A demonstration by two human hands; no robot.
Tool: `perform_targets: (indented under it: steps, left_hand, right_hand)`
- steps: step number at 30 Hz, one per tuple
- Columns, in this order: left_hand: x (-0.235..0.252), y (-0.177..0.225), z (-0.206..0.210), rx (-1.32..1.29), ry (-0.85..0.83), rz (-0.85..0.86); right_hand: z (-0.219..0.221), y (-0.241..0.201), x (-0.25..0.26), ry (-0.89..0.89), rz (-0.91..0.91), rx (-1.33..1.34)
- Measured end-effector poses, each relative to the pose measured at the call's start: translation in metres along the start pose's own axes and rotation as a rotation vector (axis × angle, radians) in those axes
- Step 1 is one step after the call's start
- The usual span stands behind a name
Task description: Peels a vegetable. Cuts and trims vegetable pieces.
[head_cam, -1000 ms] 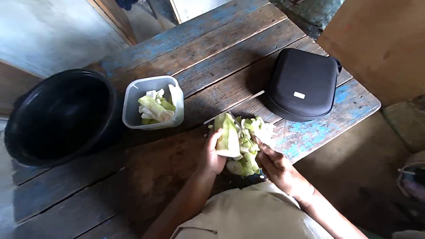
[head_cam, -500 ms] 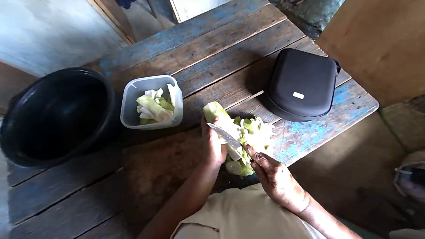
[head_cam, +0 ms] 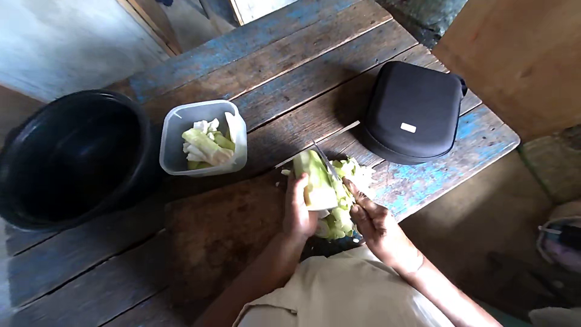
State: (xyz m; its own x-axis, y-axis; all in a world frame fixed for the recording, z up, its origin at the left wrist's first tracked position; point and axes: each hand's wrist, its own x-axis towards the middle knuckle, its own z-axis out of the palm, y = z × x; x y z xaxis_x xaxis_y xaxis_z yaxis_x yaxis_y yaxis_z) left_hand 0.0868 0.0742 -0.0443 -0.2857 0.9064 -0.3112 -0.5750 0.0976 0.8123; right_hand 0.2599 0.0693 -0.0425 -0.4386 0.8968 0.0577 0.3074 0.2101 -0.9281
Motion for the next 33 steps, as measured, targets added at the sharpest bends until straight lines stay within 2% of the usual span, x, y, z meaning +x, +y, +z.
perform_targets:
  steps: [3, 10, 17, 26, 29, 31, 33]
  left_hand:
    - [0.018, 0.005, -0.008, 0.000, 0.086, 0.051]
    - [0.029, 0.007, -0.013, 0.003, 0.046, 0.187]
    - [0.019, 0.002, -0.008, 0.004, 0.009, 0.148]
    - [0.001, -0.007, -0.007, 0.056, -0.031, 0.069]
    - [-0.009, -0.009, -0.007, 0.135, -0.092, 0.011]
    - [-0.020, -0.007, -0.008, 0.151, -0.161, -0.049]
    - [-0.015, -0.007, -0.011, 0.089, -0.120, -0.060]
  right_hand:
    - [0.001, -0.008, -0.010, -0.074, -0.096, -0.111]
    - [0.004, -0.009, -0.014, -0.074, -0.166, -0.273]
    - [0.013, -0.013, -0.011, 0.001, -0.148, -0.367]
    - [0.019, -0.012, -0.005, 0.045, -0.148, -0.320]
    - [0.015, -0.006, 0.002, 0.069, -0.030, -0.207]
    - [0.004, 0.003, 0.010, 0.057, 0.144, -0.035]
    - [-0.007, 0.006, 0.013, 0.000, 0.252, 0.144]
